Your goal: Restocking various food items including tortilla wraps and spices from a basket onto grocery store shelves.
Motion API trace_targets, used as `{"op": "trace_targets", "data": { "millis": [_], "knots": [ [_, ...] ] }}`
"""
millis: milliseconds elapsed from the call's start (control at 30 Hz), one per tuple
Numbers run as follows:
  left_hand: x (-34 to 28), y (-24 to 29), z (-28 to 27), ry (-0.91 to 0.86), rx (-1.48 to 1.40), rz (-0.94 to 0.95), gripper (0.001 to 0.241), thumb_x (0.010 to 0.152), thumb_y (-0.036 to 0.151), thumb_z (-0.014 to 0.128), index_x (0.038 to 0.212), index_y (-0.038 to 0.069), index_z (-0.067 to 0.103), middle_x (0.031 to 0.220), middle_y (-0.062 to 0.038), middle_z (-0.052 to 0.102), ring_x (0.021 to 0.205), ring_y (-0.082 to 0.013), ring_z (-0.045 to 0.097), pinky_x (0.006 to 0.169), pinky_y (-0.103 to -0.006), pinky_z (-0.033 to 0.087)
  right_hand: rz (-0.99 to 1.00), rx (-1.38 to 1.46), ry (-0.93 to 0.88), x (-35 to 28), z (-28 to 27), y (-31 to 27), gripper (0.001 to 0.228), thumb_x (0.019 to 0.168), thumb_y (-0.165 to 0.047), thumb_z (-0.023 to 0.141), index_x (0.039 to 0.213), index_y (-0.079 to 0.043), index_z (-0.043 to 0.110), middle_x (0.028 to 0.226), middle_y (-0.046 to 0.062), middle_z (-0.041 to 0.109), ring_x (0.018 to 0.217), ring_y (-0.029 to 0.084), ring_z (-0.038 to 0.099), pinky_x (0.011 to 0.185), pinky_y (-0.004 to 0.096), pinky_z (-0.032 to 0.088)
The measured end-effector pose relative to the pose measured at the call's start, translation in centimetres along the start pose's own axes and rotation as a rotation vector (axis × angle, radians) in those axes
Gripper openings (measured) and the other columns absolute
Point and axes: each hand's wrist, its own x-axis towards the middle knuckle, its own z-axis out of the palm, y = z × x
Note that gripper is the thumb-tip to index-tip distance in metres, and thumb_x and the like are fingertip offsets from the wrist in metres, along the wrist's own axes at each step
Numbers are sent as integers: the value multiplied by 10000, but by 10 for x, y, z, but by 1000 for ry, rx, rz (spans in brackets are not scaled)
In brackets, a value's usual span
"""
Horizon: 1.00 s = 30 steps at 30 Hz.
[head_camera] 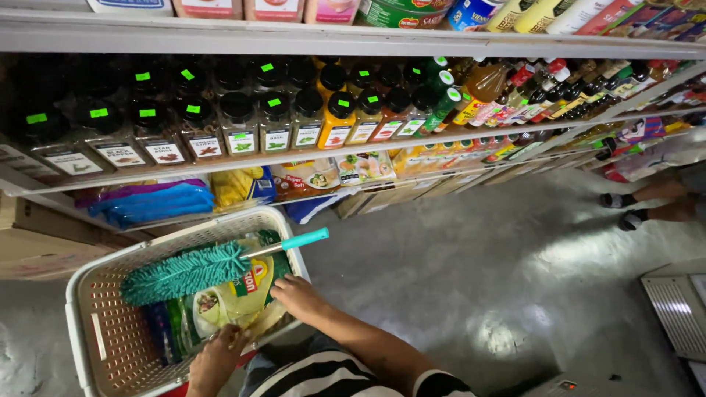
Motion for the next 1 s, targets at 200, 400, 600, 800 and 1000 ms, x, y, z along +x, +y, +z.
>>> {"op": "trace_targets", "data": {
  "millis": [200, 400, 600, 800, 1000],
  "knots": [
    [18, -28, 30, -32, -155, -254, 486, 844, 569, 620, 1144, 195, 698, 1013, -172, 786, 1005, -440, 729, 867, -542, 589, -2, -157, -13, 5, 6, -5, 227, 804, -59, 639, 1024, -106, 662, 1003, 63, 601, 1030, 304, 590, 853, 430, 523],
    [18, -31, 12, -106, 94, -272, 303, 886, 448, 605, 1040, 221, 733, 862, -139, 809, 887, -367, 775, 842, -495, 611, 291, -124, -237, -2, 37, 11, 241, 798, -38, 664, 1035, -84, 659, 1033, 113, 641, 922, 355, 671, 712, 512, 541],
    [-27, 24, -78, 5, 209, -152, 222, 859, 369, 603, 970, 286, 776, 873, -123, 769, 850, -357, 765, 779, -475, 625, 155, -108, -133, -4, -92, -57, 210, 738, -85, 700, 935, -78, 627, 973, 103, 658, 923, 341, 677, 746, 489, 561],
    [-12, 15, -89, 72, 106, -158, 275, 819, 469, 682, 906, 226, 779, 832, -129, 773, 837, -373, 750, 775, -502, 606, 123, -82, -63, 1, -63, -42, 196, 768, -83, 688, 958, -118, 657, 954, 43, 656, 907, 287, 684, 635, 481, 543],
    [12, 4, -69, 125, 229, -169, 204, 855, 303, 597, 928, 239, 777, 880, -138, 765, 845, -380, 749, 783, -491, 610, 130, -271, -87, 2, -37, -36, 200, 821, -124, 687, 1017, -135, 656, 1075, 8, 628, 1095, 246, 637, 773, 431, 557]
  ]
}}
